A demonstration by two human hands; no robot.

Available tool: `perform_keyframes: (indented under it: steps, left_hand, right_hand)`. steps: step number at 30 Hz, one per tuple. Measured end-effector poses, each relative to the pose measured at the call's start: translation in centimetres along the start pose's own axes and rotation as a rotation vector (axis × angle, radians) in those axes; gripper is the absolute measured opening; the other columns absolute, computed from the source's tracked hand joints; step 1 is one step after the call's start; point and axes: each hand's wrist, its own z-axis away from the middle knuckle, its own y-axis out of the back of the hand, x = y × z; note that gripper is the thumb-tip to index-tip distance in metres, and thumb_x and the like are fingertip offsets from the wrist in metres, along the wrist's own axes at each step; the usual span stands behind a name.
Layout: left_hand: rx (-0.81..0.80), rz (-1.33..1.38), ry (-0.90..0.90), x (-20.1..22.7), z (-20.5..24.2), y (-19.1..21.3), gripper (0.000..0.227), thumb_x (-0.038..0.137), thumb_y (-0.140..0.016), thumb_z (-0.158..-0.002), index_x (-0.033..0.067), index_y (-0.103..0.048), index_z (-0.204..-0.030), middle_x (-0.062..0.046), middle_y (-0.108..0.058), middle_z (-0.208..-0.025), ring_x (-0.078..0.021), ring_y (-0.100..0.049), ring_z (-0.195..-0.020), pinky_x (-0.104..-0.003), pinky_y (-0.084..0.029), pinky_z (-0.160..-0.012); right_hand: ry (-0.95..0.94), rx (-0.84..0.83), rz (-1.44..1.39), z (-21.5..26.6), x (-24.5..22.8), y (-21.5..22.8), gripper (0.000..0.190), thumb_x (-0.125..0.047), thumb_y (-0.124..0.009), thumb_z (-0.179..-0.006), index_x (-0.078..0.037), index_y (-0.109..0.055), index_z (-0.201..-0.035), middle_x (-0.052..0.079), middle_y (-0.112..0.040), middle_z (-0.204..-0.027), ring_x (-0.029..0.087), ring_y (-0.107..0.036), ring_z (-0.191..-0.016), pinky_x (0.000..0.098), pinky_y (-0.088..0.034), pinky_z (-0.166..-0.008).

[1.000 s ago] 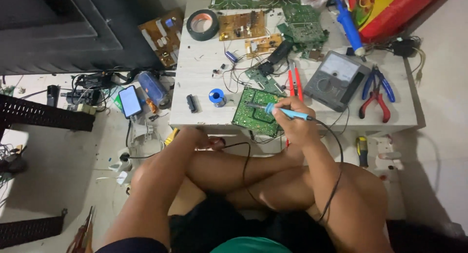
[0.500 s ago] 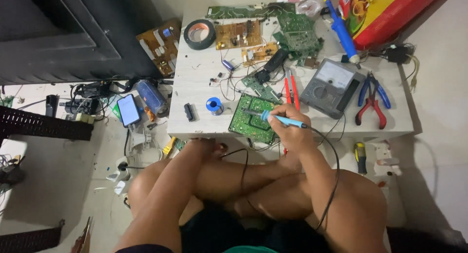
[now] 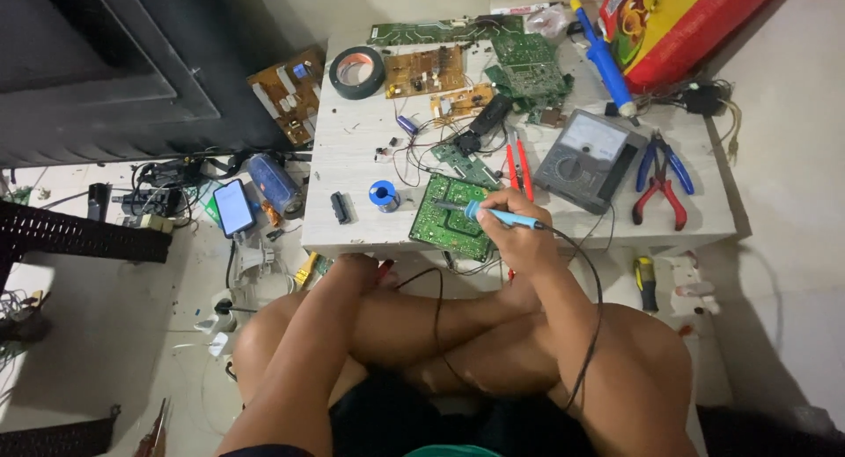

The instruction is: The person sits on the floor and solders a green circuit board using a soldering iron and solder wire. They hold the board steady with one hand while applying heat and solder with the other, occasionally using red pliers to assist with the components.

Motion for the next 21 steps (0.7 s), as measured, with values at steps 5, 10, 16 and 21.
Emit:
perform_keyframes:
  steps: [5, 10, 16, 21]
  left_hand:
    - [-0.121, 0.115, 0.179, 0.2, 4.4, 8.0, 0.057, 0.056, -0.055, -0.077, 0.0336, -0.069, -0.127, 0.005, -0.076, -0.103, -0.0192, -0.073, -0.107, -0.036, -0.056, -0.076]
    - [-0.014, -0.058, 0.129, 2.5, 11.3, 13.5, 0.036, 0.047, -0.066, -0.078, 0.0345, -0.074, -0.111, 0.003, -0.073, -0.095, -0.0231, -0.075, -0.098, -0.049, -0.063, -0.076]
    - [-0.177, 0.103, 0.145, 1.1, 12.6, 14.3, 0.055, 0.046, -0.059, -0.087, 0.0212, -0.066, -0.136, -0.008, -0.072, -0.127, -0.0311, -0.066, -0.125, -0.046, -0.056, -0.099]
    - [-0.123, 0.415, 0.102, 0.1, 17.6, 18.1, 0.054, 0.052, -0.048, -0.095, 0.0182, -0.067, -0.133, -0.022, -0.072, -0.127, -0.0424, -0.064, -0.127, -0.053, -0.05, -0.109]
  right_hand:
    - [-0.022, 0.025, -0.026, 0.4, 0.4, -0.1, 0.009, -0.01, -0.077, -0.088, -0.01, -0.078, -0.097, 0.009, -0.072, -0.074, 0.015, -0.063, -0.065, 0.0333, -0.049, -0.057]
    - [0.017, -0.008, -0.051, 0.2, 0.4, 0.0, 0.01, -0.015, -0.076, -0.094, -0.007, -0.078, -0.1, 0.013, -0.071, -0.073, 0.019, -0.063, -0.061, 0.034, -0.049, -0.055]
    - [0.011, -0.024, -0.055, 0.1, -0.6, 0.2, 0.007, -0.011, -0.073, -0.094, -0.006, -0.076, -0.097, 0.012, -0.069, -0.07, 0.018, -0.061, -0.058, 0.0346, -0.048, -0.055]
    - [0.006, 0.002, -0.033, 0.3, -0.6, 0.0, 0.007, -0.012, -0.076, -0.09, -0.007, -0.075, -0.095, 0.011, -0.068, -0.069, 0.019, -0.062, -0.059, 0.0336, -0.048, -0.056]
